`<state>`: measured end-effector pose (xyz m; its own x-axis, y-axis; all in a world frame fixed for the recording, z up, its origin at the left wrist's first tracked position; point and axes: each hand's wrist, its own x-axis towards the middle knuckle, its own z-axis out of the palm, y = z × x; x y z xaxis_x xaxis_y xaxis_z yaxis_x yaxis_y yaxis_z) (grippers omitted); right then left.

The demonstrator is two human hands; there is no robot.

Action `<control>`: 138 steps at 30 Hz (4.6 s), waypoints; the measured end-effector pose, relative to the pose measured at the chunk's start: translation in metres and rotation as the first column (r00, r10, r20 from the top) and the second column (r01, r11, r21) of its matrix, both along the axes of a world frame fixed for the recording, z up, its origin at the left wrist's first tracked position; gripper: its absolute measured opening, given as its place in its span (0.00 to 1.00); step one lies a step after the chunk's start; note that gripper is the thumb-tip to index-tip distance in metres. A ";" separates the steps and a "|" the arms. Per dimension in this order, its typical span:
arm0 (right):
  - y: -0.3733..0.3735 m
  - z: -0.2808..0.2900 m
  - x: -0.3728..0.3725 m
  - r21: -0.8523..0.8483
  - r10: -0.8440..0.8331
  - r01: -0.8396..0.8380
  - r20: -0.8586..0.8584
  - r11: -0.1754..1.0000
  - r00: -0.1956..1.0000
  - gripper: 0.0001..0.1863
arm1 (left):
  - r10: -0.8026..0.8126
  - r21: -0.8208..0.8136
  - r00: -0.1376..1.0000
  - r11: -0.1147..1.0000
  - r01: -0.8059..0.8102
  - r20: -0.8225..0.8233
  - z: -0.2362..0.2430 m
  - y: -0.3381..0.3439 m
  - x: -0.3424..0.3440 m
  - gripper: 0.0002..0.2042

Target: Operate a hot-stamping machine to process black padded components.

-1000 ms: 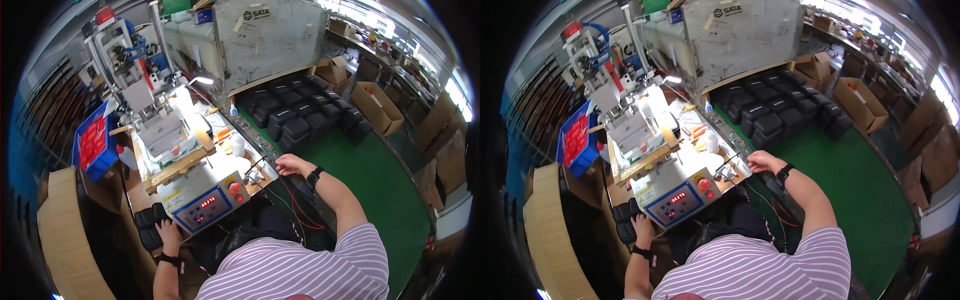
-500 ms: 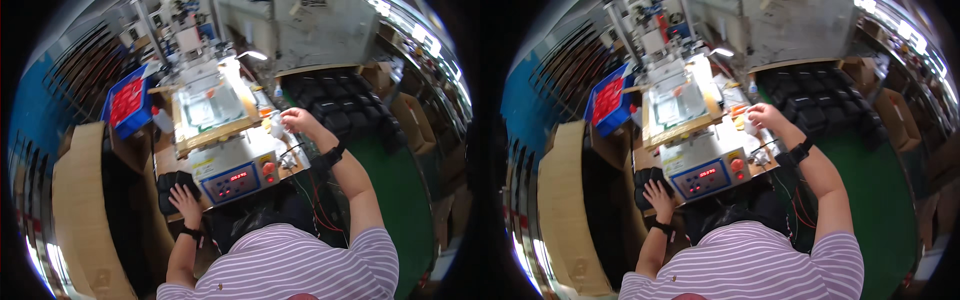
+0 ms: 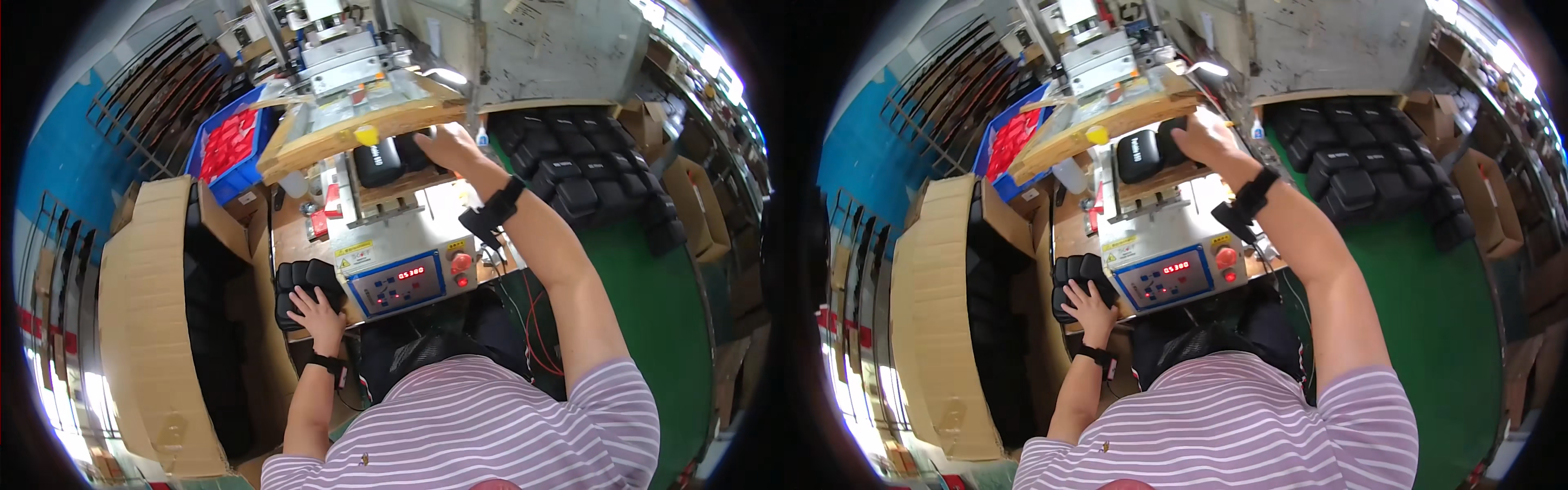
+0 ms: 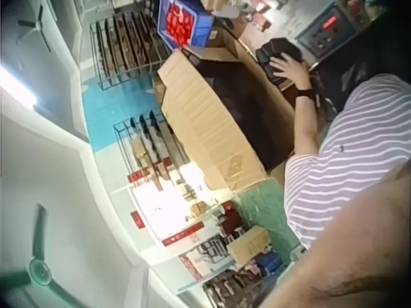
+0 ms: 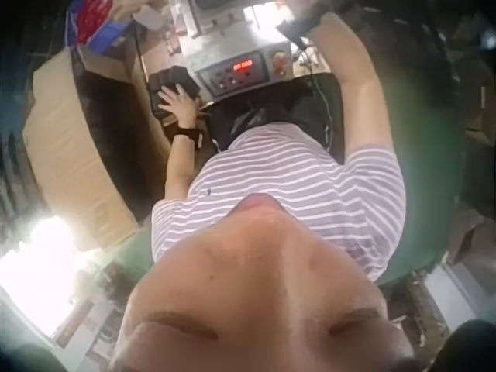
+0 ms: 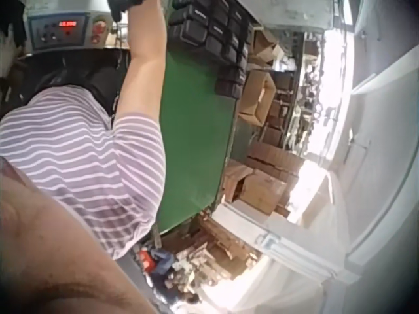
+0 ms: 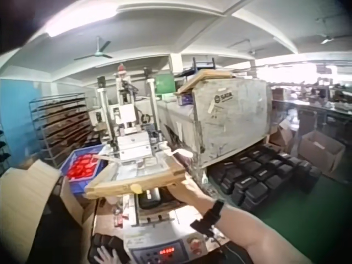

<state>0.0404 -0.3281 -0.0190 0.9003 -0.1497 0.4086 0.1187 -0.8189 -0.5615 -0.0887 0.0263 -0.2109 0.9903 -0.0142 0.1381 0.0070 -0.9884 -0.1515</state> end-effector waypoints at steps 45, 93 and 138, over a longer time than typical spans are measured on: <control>-0.145 -0.094 -0.301 0.770 -0.288 0.357 -0.233 0.529 0.929 0.14 | -0.832 -0.406 0.475 0.555 0.726 -0.287 0.211 -0.158 0.180 0.47; -0.057 -0.055 0.002 0.708 0.308 -0.212 -0.008 0.674 0.951 0.18 | 0.139 -0.017 0.990 0.990 -0.139 0.007 -0.030 -0.003 0.008 0.39; -0.212 -0.115 -0.390 0.592 -0.595 0.653 -0.333 0.472 0.731 0.16 | -0.869 -0.394 0.495 0.449 0.802 0.018 0.241 -0.133 0.168 0.42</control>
